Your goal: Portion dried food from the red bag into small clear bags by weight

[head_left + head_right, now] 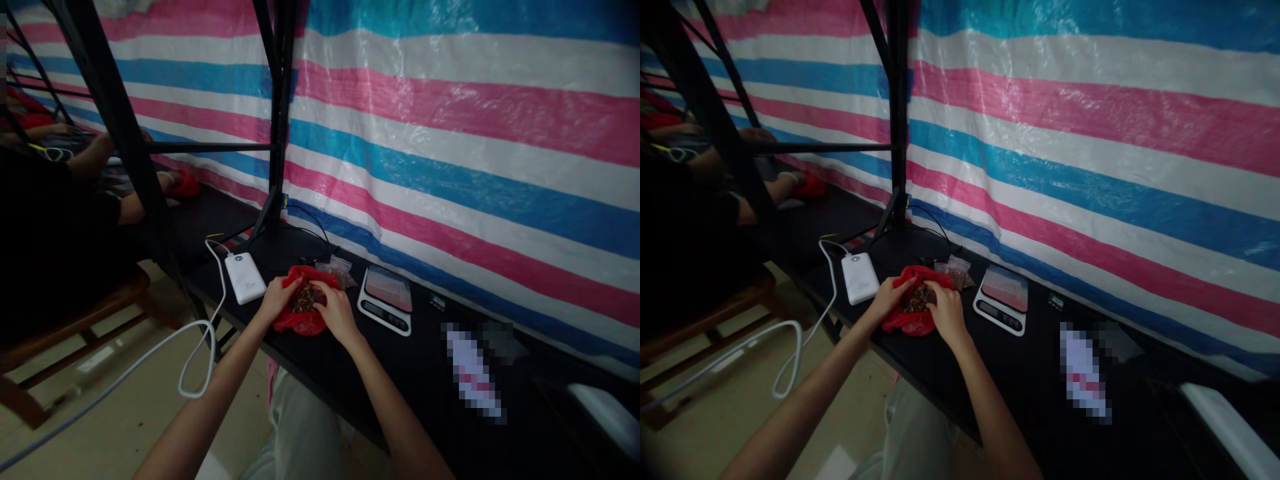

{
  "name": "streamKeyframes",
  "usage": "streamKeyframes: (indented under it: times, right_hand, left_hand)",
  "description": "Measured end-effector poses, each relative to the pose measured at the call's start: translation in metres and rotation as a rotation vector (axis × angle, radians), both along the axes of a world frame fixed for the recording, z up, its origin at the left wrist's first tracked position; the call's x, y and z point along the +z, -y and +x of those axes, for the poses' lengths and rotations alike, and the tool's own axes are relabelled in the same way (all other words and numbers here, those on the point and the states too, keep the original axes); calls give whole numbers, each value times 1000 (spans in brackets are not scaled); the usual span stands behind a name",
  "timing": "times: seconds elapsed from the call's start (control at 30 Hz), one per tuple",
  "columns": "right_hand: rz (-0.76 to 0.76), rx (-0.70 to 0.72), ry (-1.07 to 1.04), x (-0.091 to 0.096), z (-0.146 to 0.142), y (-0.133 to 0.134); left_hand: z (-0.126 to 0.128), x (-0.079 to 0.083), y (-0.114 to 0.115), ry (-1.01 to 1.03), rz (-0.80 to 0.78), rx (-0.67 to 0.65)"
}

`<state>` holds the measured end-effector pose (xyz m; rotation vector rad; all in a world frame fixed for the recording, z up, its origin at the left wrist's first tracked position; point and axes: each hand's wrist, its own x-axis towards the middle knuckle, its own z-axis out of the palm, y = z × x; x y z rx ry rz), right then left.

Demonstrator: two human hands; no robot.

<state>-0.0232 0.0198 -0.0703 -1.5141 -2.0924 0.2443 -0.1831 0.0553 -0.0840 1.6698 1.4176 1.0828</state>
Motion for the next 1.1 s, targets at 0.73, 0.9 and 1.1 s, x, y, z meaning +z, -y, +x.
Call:
streamKeyframes:
  times: [0.73, 0.9, 1.1]
  right_hand:
    - [-33, 87, -427, -15, -6, -17]
    - [-17, 123, -751, -11, -6, -18]
    - [53, 132, -862, 19, 26, -13]
  left_hand:
    - [-12, 24, -22, 38, -129, -153]
    - [-42, 37, -26, -311, -125, -108]
    - [-72, 71, -43, -685, -13, -64]
